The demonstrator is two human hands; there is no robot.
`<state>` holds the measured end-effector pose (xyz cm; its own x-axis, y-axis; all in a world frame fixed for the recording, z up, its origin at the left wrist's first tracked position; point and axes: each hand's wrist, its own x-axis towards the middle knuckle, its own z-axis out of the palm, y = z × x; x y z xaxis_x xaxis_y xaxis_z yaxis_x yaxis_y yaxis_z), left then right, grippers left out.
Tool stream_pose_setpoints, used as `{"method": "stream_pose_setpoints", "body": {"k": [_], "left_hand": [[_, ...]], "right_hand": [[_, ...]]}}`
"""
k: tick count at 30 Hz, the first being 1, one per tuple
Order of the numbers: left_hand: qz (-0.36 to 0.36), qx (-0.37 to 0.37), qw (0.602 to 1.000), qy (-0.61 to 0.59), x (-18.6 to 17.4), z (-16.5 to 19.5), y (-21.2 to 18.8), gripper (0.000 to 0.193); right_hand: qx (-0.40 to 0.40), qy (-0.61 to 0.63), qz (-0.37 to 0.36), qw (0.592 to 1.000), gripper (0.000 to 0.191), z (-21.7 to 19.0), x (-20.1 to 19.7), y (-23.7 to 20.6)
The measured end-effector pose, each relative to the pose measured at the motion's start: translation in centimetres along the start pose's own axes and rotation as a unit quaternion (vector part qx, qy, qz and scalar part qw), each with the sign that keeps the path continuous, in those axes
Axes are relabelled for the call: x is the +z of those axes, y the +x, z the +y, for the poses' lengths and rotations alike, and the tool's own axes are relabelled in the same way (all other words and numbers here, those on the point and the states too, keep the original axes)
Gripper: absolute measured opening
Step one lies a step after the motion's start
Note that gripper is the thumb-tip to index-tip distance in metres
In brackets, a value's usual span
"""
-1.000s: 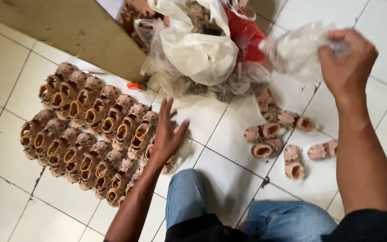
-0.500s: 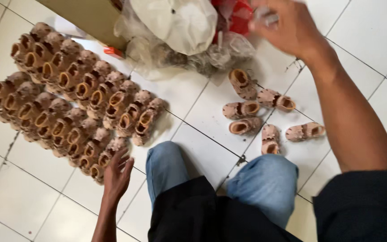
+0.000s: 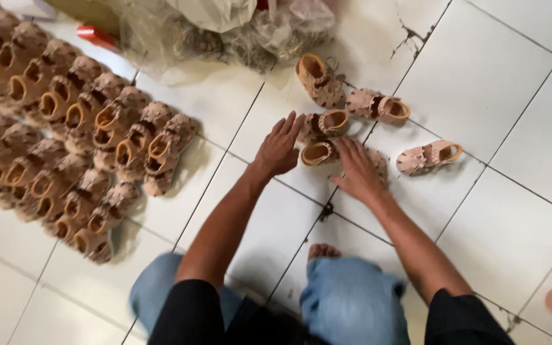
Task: The person sits on the workshop floor among many pairs of small children's sandals. They pick up sandals, turn them over and pair them, then apply glue from a squeeze bottle onto a white sandal and press decorative flower appliqués onto it by hand.
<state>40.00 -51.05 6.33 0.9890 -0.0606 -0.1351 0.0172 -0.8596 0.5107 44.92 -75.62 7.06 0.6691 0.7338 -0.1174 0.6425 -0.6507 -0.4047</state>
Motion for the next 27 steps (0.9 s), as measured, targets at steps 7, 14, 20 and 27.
{"method": "stream_pose_setpoints", "body": {"k": [7, 14, 20, 27], "left_hand": [[-0.085, -0.125, 0.985, -0.083, 2.6, -0.6, -5.2, 0.063], [0.115, -0.158, 0.977, -0.082, 5.6, 0.4, -3.8, 0.079], [0.048, -0.194, 0.978, -0.054, 5.5, 2.6, -2.1, 0.068], [0.015, -0.132, 0.989, -0.063, 3.8, 0.3, -6.9, 0.068]], "right_hand": [[0.0, -0.091, -0.09, 0.992, 0.077, -4.5, 2.7, -1.6], [0.038, -0.082, -0.124, 0.988, 0.079, -3.7, -0.5, -3.1], [0.104, -0.185, 0.016, 0.977, 0.08, 1.8, -7.3, -4.2], [0.035, -0.155, 0.0, 0.987, 0.083, 1.3, -6.6, -0.9]]}}
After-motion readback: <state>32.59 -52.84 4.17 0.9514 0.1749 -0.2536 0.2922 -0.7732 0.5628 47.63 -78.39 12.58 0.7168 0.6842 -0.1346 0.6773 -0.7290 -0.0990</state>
